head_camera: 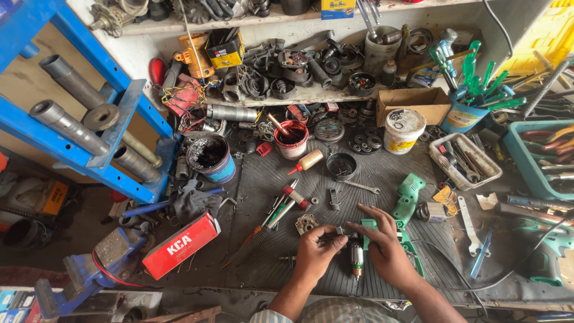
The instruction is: The person disassembles a small mechanical assembly on a cluttered workbench, removes a pin and separates components, then reassembles the parts and uses a hammer to tap a pin back into place.
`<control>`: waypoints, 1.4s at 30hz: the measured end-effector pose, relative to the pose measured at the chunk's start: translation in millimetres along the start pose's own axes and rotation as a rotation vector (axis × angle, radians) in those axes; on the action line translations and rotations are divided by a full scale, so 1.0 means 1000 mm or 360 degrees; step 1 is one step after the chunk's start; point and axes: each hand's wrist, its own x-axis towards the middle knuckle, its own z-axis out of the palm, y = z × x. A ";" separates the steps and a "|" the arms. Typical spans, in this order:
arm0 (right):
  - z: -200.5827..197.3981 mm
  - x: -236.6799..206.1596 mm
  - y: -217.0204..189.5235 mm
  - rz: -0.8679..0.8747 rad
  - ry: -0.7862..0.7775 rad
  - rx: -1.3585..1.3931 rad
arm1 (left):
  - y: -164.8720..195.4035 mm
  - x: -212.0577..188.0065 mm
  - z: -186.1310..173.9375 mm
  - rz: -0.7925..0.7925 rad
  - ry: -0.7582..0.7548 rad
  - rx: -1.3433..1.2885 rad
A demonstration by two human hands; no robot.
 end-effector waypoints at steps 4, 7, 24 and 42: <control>0.000 0.001 0.001 -0.0233 0.0039 -0.0074 | 0.000 0.002 0.000 0.0015 0.0009 -0.0028; -0.001 -0.003 0.001 -0.0234 0.0035 0.0027 | -0.003 0.004 -0.002 0.0104 -0.0014 0.0013; 0.001 -0.001 0.002 -0.0073 0.0011 -0.0120 | -0.003 0.002 0.003 0.0025 -0.0005 0.0046; -0.007 0.001 0.012 -0.0099 -0.0069 -0.0069 | -0.004 0.003 0.006 -0.0030 -0.0131 -0.0006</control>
